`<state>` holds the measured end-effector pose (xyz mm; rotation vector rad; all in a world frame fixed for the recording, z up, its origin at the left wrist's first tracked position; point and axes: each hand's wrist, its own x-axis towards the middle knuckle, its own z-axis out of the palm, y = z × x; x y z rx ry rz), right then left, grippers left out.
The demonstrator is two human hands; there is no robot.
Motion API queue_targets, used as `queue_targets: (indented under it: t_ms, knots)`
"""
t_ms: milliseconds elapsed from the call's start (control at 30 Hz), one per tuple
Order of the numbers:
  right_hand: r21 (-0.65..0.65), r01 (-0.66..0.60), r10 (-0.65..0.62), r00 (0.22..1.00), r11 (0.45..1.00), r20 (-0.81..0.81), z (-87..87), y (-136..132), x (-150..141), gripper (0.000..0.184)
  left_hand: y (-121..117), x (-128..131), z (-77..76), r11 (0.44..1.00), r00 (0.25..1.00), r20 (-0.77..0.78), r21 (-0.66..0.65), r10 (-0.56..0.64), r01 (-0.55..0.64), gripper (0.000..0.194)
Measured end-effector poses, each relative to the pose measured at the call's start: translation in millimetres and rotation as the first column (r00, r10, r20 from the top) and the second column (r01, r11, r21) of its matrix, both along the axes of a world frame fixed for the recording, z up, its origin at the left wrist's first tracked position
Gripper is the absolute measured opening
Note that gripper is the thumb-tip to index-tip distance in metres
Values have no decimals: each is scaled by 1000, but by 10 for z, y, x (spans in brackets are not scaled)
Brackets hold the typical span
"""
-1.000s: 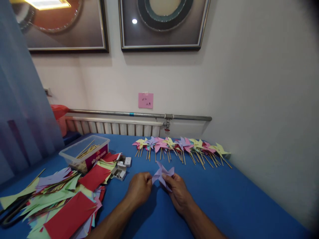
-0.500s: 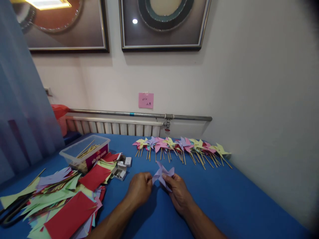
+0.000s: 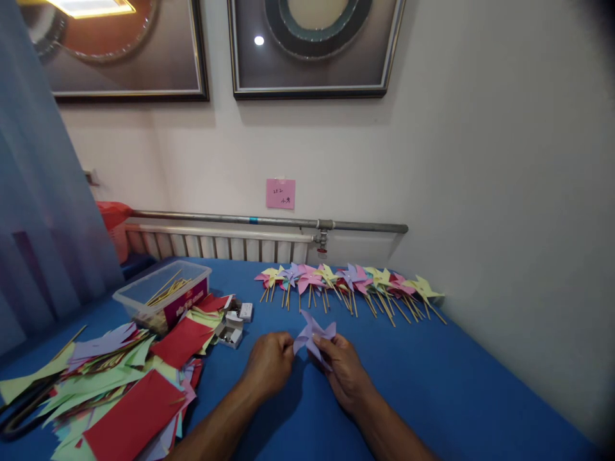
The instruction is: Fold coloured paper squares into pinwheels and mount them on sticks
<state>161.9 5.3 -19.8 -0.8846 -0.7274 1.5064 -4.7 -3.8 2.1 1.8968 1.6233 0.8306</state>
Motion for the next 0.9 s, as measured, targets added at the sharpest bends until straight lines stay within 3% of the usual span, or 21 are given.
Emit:
queue_targets:
  t_ms: [900]
  knots:
    - [0, -7, 7, 1000, 1000, -28, 3, 1, -3, 40, 4, 2, -20, 1000, 1000, -24, 11, 11, -11, 27]
